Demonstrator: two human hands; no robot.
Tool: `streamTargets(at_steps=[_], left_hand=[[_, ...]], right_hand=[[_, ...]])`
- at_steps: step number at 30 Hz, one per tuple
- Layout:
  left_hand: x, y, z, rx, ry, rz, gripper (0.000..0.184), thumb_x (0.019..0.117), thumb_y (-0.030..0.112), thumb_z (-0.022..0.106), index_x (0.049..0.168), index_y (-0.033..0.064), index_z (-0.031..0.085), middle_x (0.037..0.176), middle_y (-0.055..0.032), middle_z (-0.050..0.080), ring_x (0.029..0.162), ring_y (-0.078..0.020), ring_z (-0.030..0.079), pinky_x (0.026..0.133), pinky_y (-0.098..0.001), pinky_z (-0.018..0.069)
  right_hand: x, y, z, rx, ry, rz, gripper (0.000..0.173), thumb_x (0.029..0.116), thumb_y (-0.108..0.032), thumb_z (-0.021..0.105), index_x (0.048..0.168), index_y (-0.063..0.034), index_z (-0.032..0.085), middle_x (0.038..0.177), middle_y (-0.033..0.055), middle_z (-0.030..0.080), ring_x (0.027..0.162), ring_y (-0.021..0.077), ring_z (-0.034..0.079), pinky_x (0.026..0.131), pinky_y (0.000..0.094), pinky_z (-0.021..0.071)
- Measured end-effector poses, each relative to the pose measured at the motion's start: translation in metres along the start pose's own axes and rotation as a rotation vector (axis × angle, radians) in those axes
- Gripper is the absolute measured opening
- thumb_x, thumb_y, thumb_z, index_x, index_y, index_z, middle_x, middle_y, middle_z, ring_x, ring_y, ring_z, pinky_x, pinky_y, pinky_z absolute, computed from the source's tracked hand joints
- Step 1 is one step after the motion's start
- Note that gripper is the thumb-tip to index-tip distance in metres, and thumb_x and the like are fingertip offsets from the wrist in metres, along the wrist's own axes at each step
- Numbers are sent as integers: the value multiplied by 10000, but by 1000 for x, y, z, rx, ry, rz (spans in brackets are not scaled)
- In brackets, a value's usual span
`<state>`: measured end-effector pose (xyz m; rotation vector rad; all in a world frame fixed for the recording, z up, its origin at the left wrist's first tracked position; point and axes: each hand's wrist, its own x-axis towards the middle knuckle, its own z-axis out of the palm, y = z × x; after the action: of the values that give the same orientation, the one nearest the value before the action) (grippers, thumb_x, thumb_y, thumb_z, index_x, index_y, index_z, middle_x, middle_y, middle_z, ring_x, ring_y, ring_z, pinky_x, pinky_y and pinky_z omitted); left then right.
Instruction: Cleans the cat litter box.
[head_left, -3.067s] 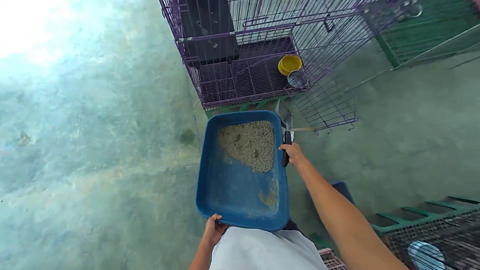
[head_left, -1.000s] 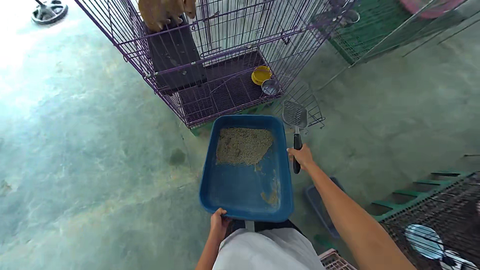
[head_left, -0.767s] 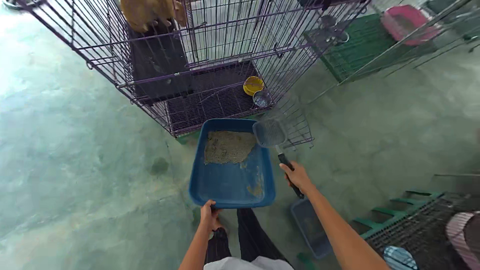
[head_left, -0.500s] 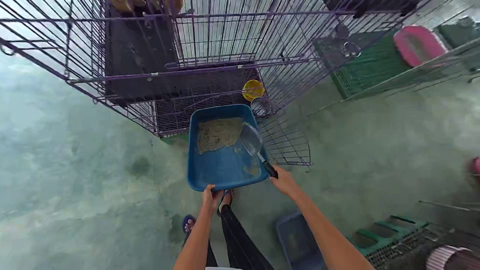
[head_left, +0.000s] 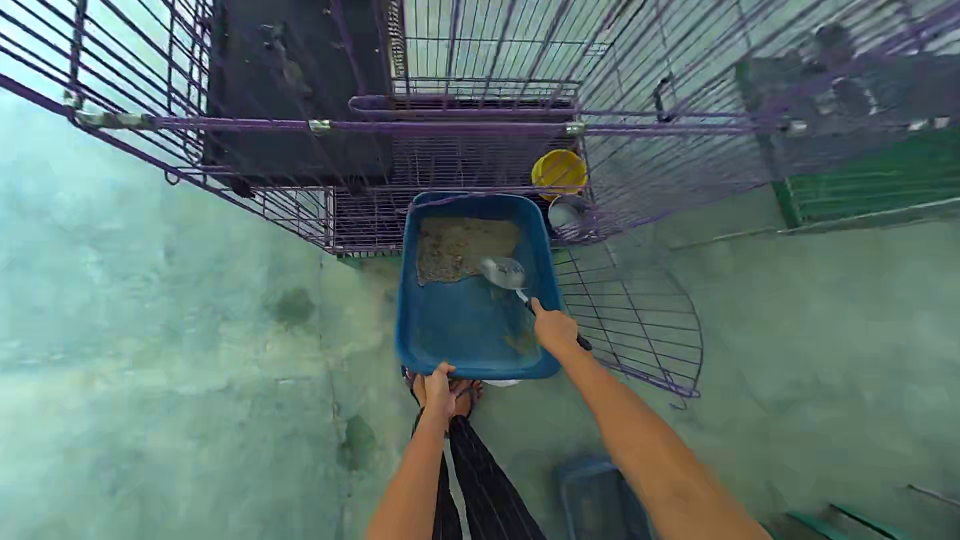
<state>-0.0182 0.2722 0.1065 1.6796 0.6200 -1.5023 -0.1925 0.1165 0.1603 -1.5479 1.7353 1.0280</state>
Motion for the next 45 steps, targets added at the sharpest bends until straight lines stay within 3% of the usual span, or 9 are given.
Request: streamTargets(at_steps=[4, 6, 13, 24, 27, 31, 40, 42, 45], left_hand=[[2, 7, -4, -4, -32, -48, 444, 1001, 5, 495, 1433, -19, 394, 1205, -246, 544, 962, -309, 611, 804, -426, 561], [3, 5, -6, -24, -44, -63, 408, 1010, 14, 492, 1407, -16, 403, 1140, -226, 555, 897, -281, 618, 765, -396, 565], [3, 8, -9, -31, -48, -110, 387, 1013, 19, 512, 1386, -17, 414, 1080, -217, 577, 821, -254, 631, 712, -359, 573], [18, -18, -19, -70, -61, -150, 230, 999, -20, 506, 1227, -35, 481, 950, -181, 602, 744, -232, 650, 679, -344, 589], [23, -21, -18, -72, -28, -135, 302, 984, -35, 524, 1280, -36, 461, 987, -204, 593, 768, -256, 645, 682, -367, 585], [15, -12, -18, -52, -25, -140, 343, 994, -17, 528, 1326, -34, 445, 1017, -210, 590, 794, -257, 642, 698, -370, 582], [13, -9, -19, -79, -63, -124, 255, 988, -33, 515, 1239, -27, 466, 944, -175, 599, 749, -228, 650, 684, -347, 591], [15, -14, -14, -93, -53, -119, 270, 989, -33, 516, 1253, -31, 459, 953, -178, 595, 750, -229, 648, 681, -345, 588], [19, -27, -24, -111, -13, -113, 331, 988, -30, 523, 1307, -31, 434, 957, -193, 600, 734, -237, 652, 661, -351, 591]], right_hand=[[20, -18, -18, 112, -160, -91, 769, 968, -110, 619, 1638, -118, 243, 1406, 277, 577, 1250, 429, 617, 1010, 593, 508], [23, -18, -17, 262, -167, -96, 845, 974, -84, 622, 1668, -182, 151, 1361, 284, 589, 1116, 416, 671, 919, 558, 552], [-31, -2, 30, 157, -132, 16, 756, 1021, -73, 559, 1661, -102, 156, 1398, 330, 554, 1279, 481, 584, 1055, 582, 490], [100, -42, -40, 130, -12, -56, 728, 972, -43, 606, 1616, -34, 265, 1436, 314, 538, 1322, 460, 559, 1075, 591, 470], [90, -23, -54, 296, -15, -87, 720, 1003, -132, 637, 1632, -87, 289, 1362, 289, 578, 1028, 383, 672, 887, 505, 551], [33, 2, -38, 178, -82, -87, 752, 1005, -100, 618, 1651, -95, 233, 1431, 309, 551, 1305, 463, 563, 1084, 581, 453], [107, -34, -52, 121, -18, -110, 729, 961, -46, 636, 1602, -9, 291, 1439, 328, 529, 1330, 470, 548, 1080, 608, 457], [111, -29, -61, 318, -17, -102, 719, 997, -99, 635, 1627, -69, 290, 1369, 283, 576, 1069, 364, 668, 906, 498, 557], [95, -3, -61, 566, -100, -32, 735, 1021, -139, 627, 1651, -186, 251, 1054, 180, 618, 582, 178, 541, 548, 324, 499]])
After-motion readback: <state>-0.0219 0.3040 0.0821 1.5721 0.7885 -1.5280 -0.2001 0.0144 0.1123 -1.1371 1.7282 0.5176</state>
